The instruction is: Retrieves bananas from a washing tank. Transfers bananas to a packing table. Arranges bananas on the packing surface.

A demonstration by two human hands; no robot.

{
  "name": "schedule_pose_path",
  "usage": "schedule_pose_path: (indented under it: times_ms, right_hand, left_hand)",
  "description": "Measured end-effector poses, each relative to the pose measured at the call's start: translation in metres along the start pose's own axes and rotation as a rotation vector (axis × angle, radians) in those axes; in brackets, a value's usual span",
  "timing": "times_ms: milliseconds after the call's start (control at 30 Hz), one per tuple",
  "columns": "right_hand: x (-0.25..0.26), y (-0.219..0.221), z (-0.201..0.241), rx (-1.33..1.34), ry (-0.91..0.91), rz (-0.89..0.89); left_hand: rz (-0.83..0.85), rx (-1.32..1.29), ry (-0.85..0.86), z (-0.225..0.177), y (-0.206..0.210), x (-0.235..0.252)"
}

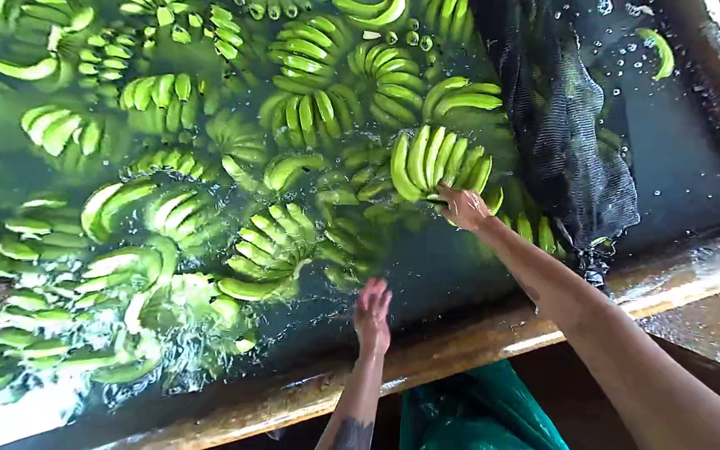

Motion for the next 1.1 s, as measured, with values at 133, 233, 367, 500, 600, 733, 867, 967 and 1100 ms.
schedule_pose_path:
  times_ms: [133, 233, 367, 500, 600, 733, 867, 967, 1100]
  right_hand:
    - [-0.039, 0.014, 0.008, -0.151, -0.249, 0.045]
    - [-0.076, 0.02, 0.002, -0.062, -0.015, 0.036]
    - [-0.145, 0.033, -0.016, 0.412, 0.345, -0.083]
    - [-0.172, 0.076, -0.024, 0.924, 0.501, -0.063]
    - [-0.162, 0.085, -0.024, 1.058, 0.554, -0.057]
    - [-0.145, 0.094, -0.026, 1.073, 0.641, -0.053]
    - [-0.146, 0.102, -0.02, 1.111, 0.69, -0.003]
    - [-0.14, 0.108, -0.016, 1.139, 0.685, 0.018]
    - [-0.134, 0.121, -0.008, 1.337, 0.698, -0.007]
  left_hand:
    - [0.254, -0.286, -0.214, 0.012, 0.088, 0.031]
    - [0.218, -0.385, -0.19, 0.03, 0.108, 0.064]
    - [0.098, -0.377, -0.3, 0.065, 0.11, 0.076]
    - [-0.033, -0.396, -0.481, 0.065, 0.112, 0.051]
    - [-0.103, -0.432, -0.512, 0.04, 0.119, 0.035]
    - [-0.126, -0.488, -0.491, 0.025, 0.124, 0.022]
    - [-0.174, -0.557, -0.516, 0.031, 0.116, 0.017]
    - [-0.16, -0.591, -0.523, 0.037, 0.109, 0.014]
    - [-0.132, -0.615, -0.502, 0.052, 0.1, 0.011]
Point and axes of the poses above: each hand's wrist, its own x-axis towards the middle knuckle, its own y-axis out of the palm, z = x × y, the point moved 7 cm from there along x, towards the middle knuckle, and after that the axes turned 4 degrees about y, right-handed, at the moved point
